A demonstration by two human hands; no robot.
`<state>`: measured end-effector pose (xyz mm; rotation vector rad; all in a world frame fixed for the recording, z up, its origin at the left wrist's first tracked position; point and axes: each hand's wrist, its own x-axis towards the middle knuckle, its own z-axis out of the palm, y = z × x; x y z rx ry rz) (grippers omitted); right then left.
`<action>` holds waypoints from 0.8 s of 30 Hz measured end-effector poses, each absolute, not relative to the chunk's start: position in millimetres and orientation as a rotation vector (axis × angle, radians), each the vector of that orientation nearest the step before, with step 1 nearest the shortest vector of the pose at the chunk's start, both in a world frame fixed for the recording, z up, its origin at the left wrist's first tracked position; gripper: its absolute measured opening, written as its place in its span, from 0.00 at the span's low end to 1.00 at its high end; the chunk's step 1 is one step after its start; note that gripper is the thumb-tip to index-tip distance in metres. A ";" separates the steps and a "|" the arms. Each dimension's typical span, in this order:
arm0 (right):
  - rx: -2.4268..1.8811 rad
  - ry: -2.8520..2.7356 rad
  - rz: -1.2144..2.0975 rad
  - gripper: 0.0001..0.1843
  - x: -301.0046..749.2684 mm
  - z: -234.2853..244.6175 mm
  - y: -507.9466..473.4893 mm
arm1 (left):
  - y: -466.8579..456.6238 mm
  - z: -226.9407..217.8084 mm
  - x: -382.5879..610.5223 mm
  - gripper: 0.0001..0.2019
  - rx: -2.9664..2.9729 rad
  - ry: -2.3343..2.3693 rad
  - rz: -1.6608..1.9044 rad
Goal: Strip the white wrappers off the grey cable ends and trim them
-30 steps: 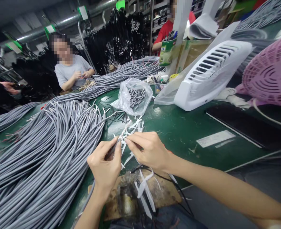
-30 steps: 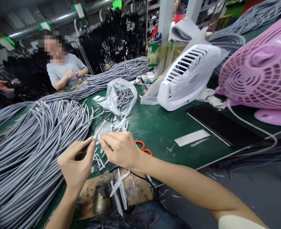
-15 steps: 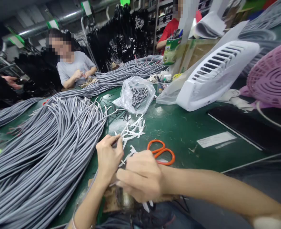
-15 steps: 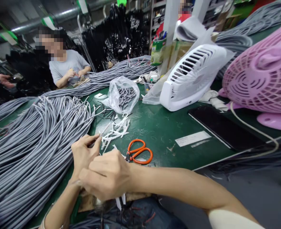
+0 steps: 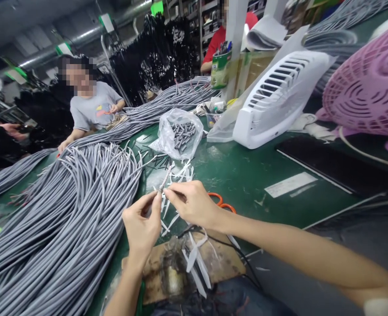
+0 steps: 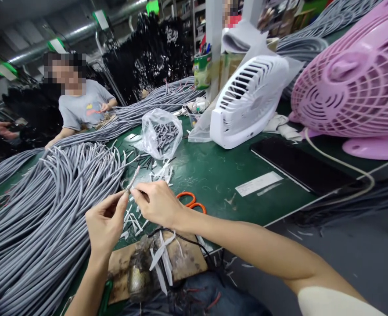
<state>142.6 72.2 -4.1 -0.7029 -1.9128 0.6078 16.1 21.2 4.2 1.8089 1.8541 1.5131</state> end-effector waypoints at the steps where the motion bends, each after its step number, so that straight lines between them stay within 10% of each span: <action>1: -0.702 -1.903 0.615 0.18 142.1 -4.3 72.0 | 20.9 3.7 16.7 0.09 1.844 1.849 1.505; 24: -0.590 -1.926 0.005 0.16 137.9 -13.3 66.8 | 15.2 5.1 19.9 0.10 2.332 2.040 1.449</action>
